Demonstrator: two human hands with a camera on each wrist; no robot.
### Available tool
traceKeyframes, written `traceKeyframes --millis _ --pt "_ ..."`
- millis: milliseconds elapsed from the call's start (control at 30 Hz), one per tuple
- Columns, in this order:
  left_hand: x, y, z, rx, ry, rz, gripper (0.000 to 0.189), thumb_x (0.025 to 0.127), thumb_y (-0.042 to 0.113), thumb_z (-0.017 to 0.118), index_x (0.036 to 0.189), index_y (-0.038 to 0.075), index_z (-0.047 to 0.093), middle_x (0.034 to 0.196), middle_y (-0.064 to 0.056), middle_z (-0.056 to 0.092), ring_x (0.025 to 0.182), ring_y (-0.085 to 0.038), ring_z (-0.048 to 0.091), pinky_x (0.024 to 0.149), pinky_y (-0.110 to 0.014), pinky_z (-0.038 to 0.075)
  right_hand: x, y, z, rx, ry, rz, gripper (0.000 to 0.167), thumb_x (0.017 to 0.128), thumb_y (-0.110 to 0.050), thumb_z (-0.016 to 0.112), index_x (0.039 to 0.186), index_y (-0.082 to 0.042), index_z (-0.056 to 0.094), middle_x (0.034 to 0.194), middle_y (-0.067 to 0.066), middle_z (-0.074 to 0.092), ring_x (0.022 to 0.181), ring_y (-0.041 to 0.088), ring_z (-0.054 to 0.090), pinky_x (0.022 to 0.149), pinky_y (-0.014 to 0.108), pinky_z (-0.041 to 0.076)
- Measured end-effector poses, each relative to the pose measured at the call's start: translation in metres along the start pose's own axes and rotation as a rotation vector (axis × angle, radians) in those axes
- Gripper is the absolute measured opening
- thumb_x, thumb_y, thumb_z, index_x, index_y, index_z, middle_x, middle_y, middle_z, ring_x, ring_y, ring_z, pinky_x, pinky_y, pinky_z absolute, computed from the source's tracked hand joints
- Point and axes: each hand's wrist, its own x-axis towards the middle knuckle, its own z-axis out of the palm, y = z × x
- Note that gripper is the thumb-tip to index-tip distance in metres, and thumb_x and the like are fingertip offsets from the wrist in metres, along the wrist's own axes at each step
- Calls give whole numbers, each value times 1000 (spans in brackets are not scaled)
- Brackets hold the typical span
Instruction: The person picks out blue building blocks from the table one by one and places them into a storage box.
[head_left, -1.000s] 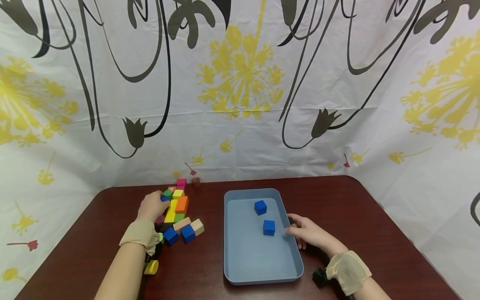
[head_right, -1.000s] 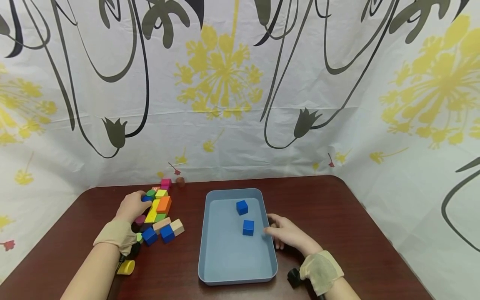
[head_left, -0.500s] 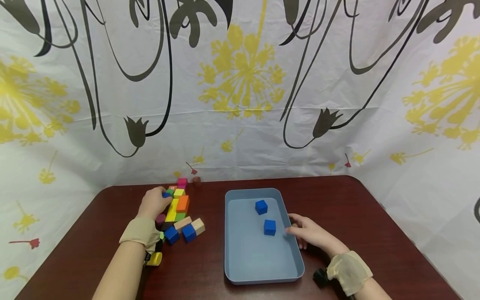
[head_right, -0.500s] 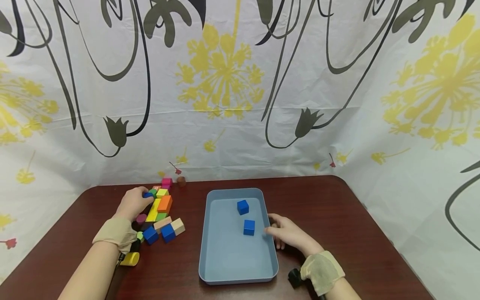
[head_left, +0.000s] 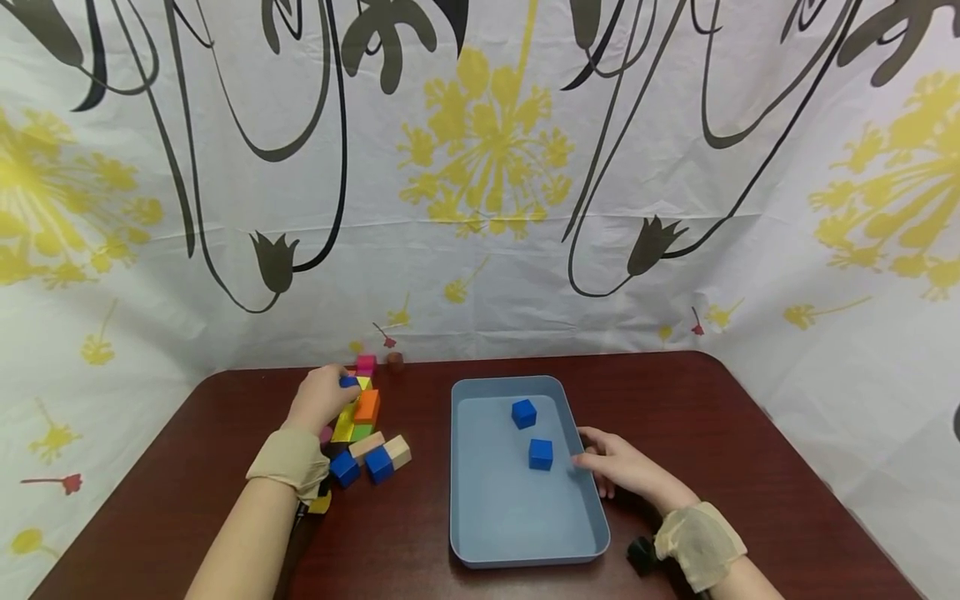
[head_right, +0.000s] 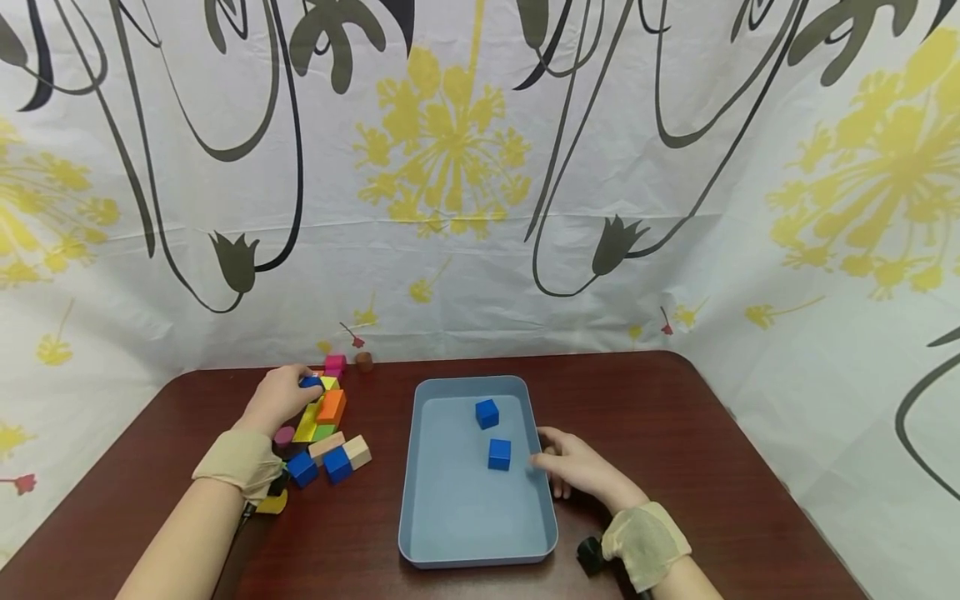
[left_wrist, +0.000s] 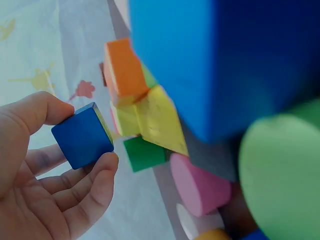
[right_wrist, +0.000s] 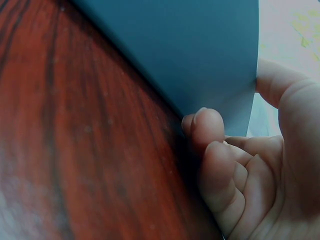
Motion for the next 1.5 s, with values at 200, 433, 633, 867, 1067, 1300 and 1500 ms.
traceKeyframes --millis 200,433,633,867,1067,1300,1500 --pt "-1 13 -2 -7 -10 26 41 89 18 62 119 -9 56 101 -21 62 66 -24 55 59 -34 50 0 0 1 -1 -2 12 66 93 -22 59 143 10 30 58 7 52 44 22 53 45 40 49" --pt "2 29 2 -25 -34 89 36 88 15 63 115 -9 58 101 -21 62 73 -26 57 67 -37 53 -1 -4 0 3 6 10 64 94 -20 59 142 11 29 59 9 52 45 26 53 45 41 49" --pt "0 47 6 9 -20 163 39 87 18 62 118 -6 59 110 -22 61 82 -28 58 72 -41 51 -1 -4 0 6 5 13 65 94 -22 60 143 9 30 59 8 52 44 23 53 45 40 49" --pt "-9 73 9 24 1 226 44 87 21 63 124 -3 58 116 -20 61 93 -30 60 78 -46 51 -1 -5 0 24 11 11 65 95 -21 59 143 10 28 58 8 52 44 26 53 44 41 49" --pt "-16 93 16 25 8 279 38 85 23 66 114 -2 61 102 -14 63 83 -27 59 77 -46 52 -1 -3 0 14 9 14 65 94 -21 59 143 9 29 59 8 52 44 24 52 44 40 49" --pt "-23 109 25 28 -11 313 36 85 23 69 113 2 62 101 -10 64 80 -24 58 77 -43 53 -2 -4 1 9 4 14 65 93 -23 60 143 8 31 59 7 52 44 22 53 45 40 50" --pt "-28 122 35 79 -23 371 38 86 26 68 117 5 64 108 -9 66 88 -24 61 81 -44 52 -2 -3 0 16 9 6 67 93 -24 61 143 9 30 59 7 52 44 23 53 45 39 49"
